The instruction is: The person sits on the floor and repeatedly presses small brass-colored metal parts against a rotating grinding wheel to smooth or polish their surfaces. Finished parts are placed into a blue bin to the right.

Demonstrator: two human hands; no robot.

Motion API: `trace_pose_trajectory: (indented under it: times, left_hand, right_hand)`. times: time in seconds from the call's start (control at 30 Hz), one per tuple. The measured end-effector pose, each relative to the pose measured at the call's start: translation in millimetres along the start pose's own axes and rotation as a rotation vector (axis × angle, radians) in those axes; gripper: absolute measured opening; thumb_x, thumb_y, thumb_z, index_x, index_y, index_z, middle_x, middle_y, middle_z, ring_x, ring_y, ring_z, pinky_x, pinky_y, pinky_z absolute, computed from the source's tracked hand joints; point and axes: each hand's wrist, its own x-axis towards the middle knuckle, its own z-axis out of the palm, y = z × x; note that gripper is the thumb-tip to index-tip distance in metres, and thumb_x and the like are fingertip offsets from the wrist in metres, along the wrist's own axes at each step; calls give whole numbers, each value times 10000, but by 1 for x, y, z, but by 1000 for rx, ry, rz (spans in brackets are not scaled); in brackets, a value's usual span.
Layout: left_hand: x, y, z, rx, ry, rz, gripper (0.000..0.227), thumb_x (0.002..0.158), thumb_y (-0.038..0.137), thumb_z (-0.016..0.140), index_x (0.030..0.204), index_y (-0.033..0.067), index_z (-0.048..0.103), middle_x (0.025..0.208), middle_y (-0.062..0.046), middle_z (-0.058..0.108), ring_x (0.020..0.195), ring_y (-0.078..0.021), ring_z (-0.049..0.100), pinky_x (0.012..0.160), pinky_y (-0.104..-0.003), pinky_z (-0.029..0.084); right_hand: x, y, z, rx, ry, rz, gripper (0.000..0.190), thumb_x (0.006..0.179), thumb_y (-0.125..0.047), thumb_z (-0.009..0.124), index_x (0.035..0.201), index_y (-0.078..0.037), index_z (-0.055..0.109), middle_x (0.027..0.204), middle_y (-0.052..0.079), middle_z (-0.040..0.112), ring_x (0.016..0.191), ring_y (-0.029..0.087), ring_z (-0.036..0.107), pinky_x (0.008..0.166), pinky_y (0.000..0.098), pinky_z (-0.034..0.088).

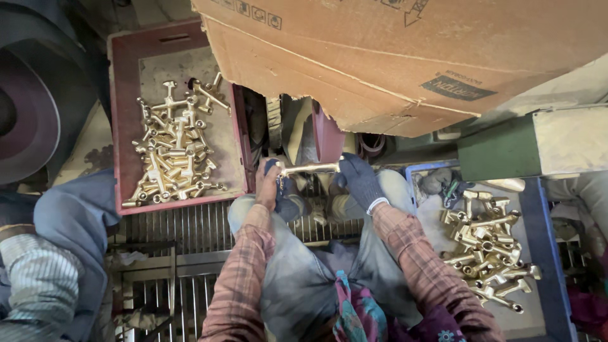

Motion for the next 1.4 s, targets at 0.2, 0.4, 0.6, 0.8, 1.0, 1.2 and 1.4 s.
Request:
trace_pose_trajectory:
  times: [0.2,0.4,0.6,0.8,1.0,1.2,1.4]
  left_hand:
    - [7,-4,-2,-101,-4,-180,112,854,130,615,945,66,622,824,-25,606,730,-128,591,675,-287,490]
    - [18,-20,-12,-192,-49,-412,164,888,253,612,864,91,608,650,-49,563,479,-174,545,426,-325,417]
    - [50,-65,-35,-275,-156,-592,228,898,315,607,803,108,582,554,-66,561,389,-207,524,346,-339,381]
    - [81,-88,-51,-221,-146,-765,292,877,356,594,738,98,589,553,-70,584,396,-211,535,364,-326,400]
    - [20,-31,-43,-98,-93,-397,208,841,277,684,945,99,658,809,-35,642,673,-146,628,585,-281,494]
    - [-61,40,-20,141,-182,155,328,894,190,777,1175,90,641,1056,-9,636,959,-108,599,864,-269,497]
    - [-44,67,4,254,-166,284,342,888,186,799,1173,88,638,1018,5,635,911,-88,586,820,-253,502]
  right_hand:
    - [8,9,-3,72,22,83,313,1012,-230,541,1086,47,665,793,99,647,589,143,569,571,317,469]
    - [14,25,-9,-67,8,71,313,1054,-201,493,1058,67,654,800,173,636,598,192,601,592,342,492]
    - [24,44,-18,-860,48,-634,267,994,-109,502,1170,-16,679,953,146,708,827,249,669,755,369,529]
    - [22,26,-9,-292,-91,93,306,995,-134,488,1197,-8,678,955,140,729,817,225,682,765,347,541]
    - [-10,-6,-23,-48,-125,222,321,1015,-142,529,1293,-19,633,1060,107,704,882,184,663,804,325,543]
    - [-49,-11,-39,-196,-193,-175,388,1020,-136,559,1394,-36,574,1185,79,677,985,158,670,871,306,553]
    - [-30,-14,-36,13,-198,-174,402,1021,-110,526,1414,-26,527,1255,48,619,1092,132,633,931,299,563]
